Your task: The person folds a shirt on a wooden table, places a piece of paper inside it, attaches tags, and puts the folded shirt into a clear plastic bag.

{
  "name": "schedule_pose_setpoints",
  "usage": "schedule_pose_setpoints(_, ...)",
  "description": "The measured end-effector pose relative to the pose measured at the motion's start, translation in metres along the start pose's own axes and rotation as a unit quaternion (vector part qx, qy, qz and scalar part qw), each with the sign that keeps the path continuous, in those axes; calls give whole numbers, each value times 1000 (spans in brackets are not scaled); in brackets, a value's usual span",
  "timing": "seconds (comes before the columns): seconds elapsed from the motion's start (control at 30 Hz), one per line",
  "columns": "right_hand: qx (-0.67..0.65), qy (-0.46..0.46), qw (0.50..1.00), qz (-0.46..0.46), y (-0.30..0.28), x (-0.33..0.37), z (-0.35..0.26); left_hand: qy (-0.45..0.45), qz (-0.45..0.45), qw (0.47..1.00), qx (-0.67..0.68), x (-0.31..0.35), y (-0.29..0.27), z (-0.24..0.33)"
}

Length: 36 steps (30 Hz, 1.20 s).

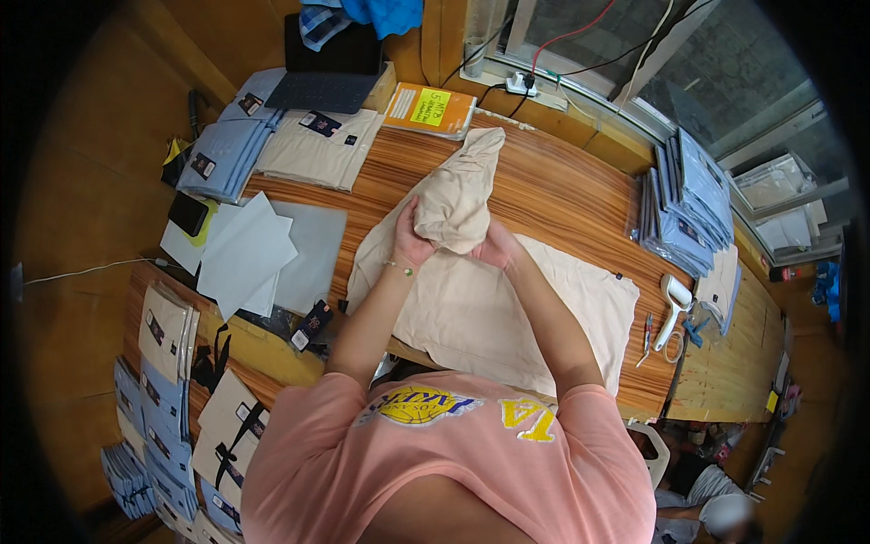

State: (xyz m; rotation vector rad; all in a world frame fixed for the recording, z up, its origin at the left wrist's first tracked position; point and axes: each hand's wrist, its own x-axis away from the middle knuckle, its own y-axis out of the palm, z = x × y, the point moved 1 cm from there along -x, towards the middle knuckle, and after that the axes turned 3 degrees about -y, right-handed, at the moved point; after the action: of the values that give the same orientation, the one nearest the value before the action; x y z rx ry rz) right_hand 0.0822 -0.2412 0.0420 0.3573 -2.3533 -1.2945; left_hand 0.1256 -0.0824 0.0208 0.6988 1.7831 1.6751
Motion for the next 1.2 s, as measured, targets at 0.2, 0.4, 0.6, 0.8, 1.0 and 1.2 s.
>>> schedule_pose_setpoints(0.2,25,-36,999,19,-20,-4,1,-7,224,892,-392,10,-9,5)
schedule_pose_setpoints(0.4,-46,-98,994,23,-20,-4,5,-89,277,658,-695,23,-5,20)
schedule_pose_setpoints(0.6,-122,-60,991,7,-20,-14,6,-8,180,971,-157,26,-8,20)
schedule_pose_setpoints(0.8,226,-34,952,204,-33,-34,1,68,286,923,-249,30,-21,23)
schedule_pose_setpoints(1.0,760,-308,511,259,-60,-57,-79,245,274,346,-863,23,20,43)
schedule_pose_setpoints(1.2,937,-200,217,185,-28,-103,-117,13,249,481,-841,-55,10,41)
